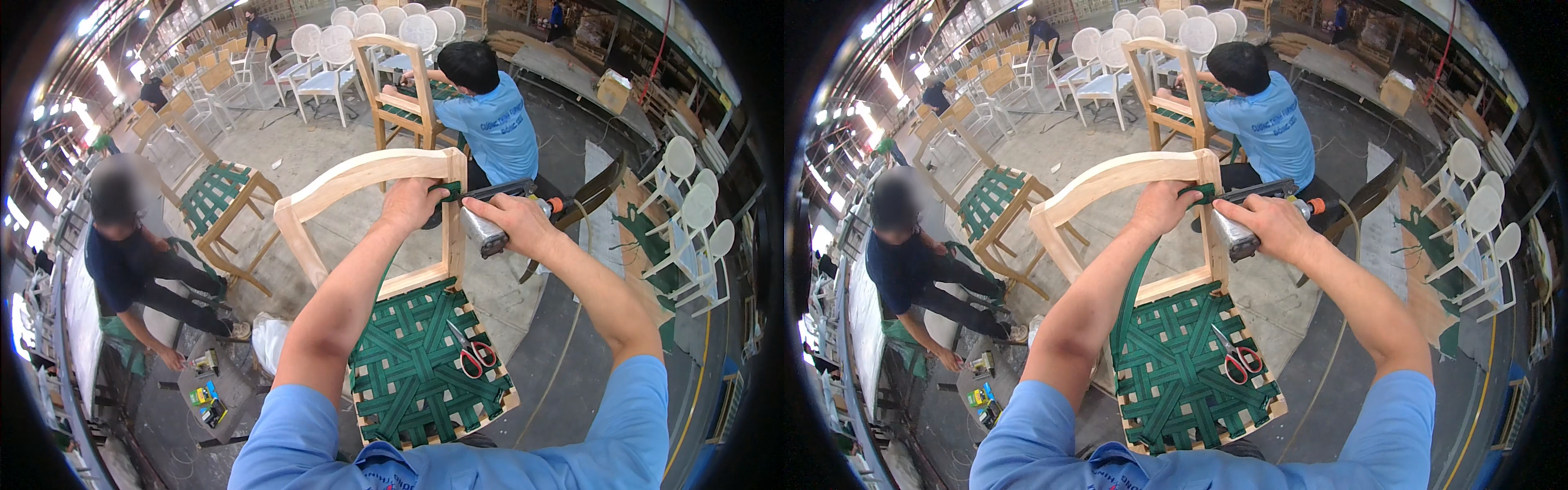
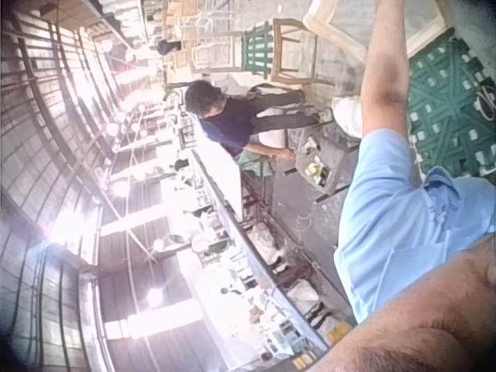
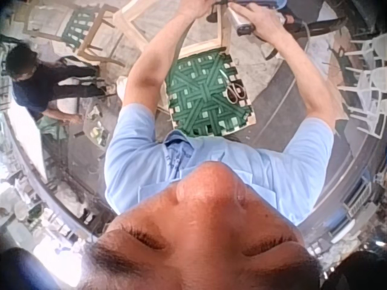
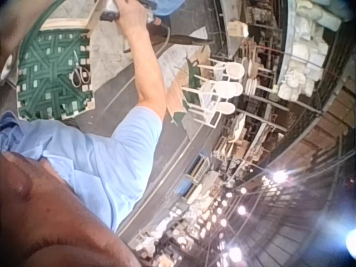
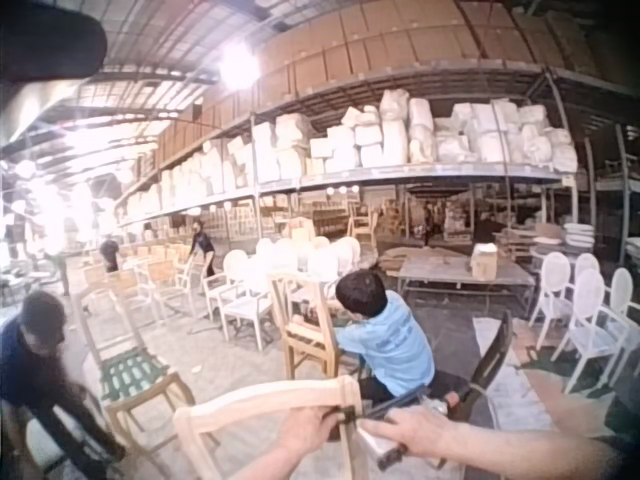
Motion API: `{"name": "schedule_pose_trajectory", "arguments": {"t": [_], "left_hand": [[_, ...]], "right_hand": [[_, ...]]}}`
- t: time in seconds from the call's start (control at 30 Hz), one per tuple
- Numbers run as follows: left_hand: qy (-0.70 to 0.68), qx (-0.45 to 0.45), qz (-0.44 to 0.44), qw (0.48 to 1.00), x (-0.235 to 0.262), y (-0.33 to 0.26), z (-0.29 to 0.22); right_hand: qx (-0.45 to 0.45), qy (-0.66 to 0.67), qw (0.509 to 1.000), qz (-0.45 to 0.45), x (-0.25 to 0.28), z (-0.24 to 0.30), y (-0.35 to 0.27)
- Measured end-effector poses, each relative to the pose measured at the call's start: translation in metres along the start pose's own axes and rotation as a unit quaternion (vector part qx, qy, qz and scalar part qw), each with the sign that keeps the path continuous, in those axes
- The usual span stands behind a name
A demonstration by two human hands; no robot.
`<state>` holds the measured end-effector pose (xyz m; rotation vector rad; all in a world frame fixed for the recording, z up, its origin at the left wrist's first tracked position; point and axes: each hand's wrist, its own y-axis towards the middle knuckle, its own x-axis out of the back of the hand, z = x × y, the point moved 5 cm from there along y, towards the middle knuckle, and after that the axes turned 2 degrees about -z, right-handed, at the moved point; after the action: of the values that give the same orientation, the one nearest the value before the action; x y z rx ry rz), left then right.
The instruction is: The person weaves green webbing straps across the back of a wooden chair frame, using a staple gun to secure the straps in place. The person repeatedly pulls, aligns, and staples the webbing to form horizontal bands on the chair back.
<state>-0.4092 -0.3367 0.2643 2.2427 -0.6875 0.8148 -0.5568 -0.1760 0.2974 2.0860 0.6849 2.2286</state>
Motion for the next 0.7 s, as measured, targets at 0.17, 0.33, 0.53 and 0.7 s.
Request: {"name": "schedule_pose_trajectory", "arguments": {"t": [0.17,0.33,0.53,0.7], "left_hand": [[0.004,0.009,0.003,1.0,-0.002,0.0,-0.002],[0.012,0.017,0.01,1.0,-0.006,0.002,-0.001],[0.023,-0.001,-0.001,1.0,0.002,-0.002,0.003],[0.0,0.21,0.292,0.933,-0.008,-0.037,0.01]], "right_hand": [[0.027,0.011,0.999,-0.039,-0.004,0.001,-0.005],[0.022,0.019,0.999,-0.041,-0.005,0.0,-0.006],[-0.015,0.018,1.0,0.01,-0.009,0.003,-0.005],[-0.016,0.038,0.998,0.04,-0.029,0.022,-0.065]]}}
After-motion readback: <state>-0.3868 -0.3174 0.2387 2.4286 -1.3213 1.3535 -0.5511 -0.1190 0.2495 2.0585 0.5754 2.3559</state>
